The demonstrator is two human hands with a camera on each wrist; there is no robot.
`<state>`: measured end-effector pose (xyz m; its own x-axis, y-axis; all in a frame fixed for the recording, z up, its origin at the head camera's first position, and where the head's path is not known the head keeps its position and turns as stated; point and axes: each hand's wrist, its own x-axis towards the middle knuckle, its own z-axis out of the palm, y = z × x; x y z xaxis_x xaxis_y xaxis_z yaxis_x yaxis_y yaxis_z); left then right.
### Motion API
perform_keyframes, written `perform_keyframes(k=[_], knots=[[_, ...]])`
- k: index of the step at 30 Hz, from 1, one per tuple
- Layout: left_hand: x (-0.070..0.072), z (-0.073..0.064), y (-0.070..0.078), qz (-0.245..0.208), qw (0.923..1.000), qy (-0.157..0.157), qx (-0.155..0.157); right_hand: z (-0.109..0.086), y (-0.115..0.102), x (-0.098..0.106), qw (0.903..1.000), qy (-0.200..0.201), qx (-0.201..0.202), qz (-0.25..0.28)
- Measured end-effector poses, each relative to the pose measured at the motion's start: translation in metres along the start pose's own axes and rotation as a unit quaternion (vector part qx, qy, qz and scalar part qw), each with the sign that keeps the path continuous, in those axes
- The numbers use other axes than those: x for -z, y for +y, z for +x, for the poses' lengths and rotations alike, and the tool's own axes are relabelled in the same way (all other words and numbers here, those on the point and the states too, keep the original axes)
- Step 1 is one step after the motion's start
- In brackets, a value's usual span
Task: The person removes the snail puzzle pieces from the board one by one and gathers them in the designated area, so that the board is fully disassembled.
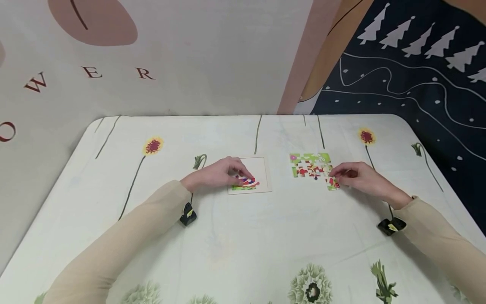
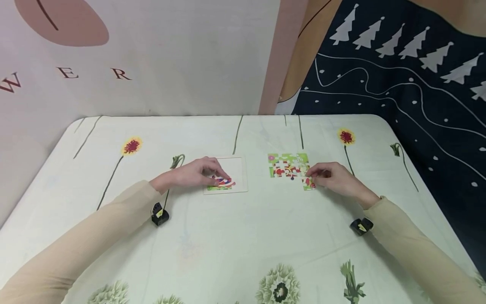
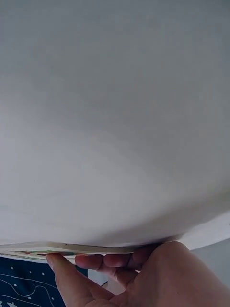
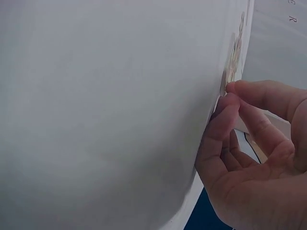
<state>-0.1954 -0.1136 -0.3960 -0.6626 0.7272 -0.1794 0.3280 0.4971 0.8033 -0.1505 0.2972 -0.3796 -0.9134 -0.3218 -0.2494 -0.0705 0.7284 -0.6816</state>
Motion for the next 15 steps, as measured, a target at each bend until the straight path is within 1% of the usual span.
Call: perform_keyframes(k=[3,8,11,15], knots=[[0.0,-0.001,0.002,0.016,0.9998,0.005,-0.012,-0.001,-0.002,0.001,1.0,-0.003,-0.002,-0.005],[0.0,-0.006,0.007,0.041,0.9989,0.016,-0.016,0.001,-0.006,0.003,1.0,0.002,-0.005,-0.008],[0.002,-0.011,0.008,0.055,0.9979,0.031,-0.01,0.005,-0.01,0.003,1.0,0.007,-0.002,-0.006],[0.007,-0.018,0.008,0.06,0.9968,0.052,0.001,0.012,-0.019,0.0,0.9999,0.008,0.008,0.001]])
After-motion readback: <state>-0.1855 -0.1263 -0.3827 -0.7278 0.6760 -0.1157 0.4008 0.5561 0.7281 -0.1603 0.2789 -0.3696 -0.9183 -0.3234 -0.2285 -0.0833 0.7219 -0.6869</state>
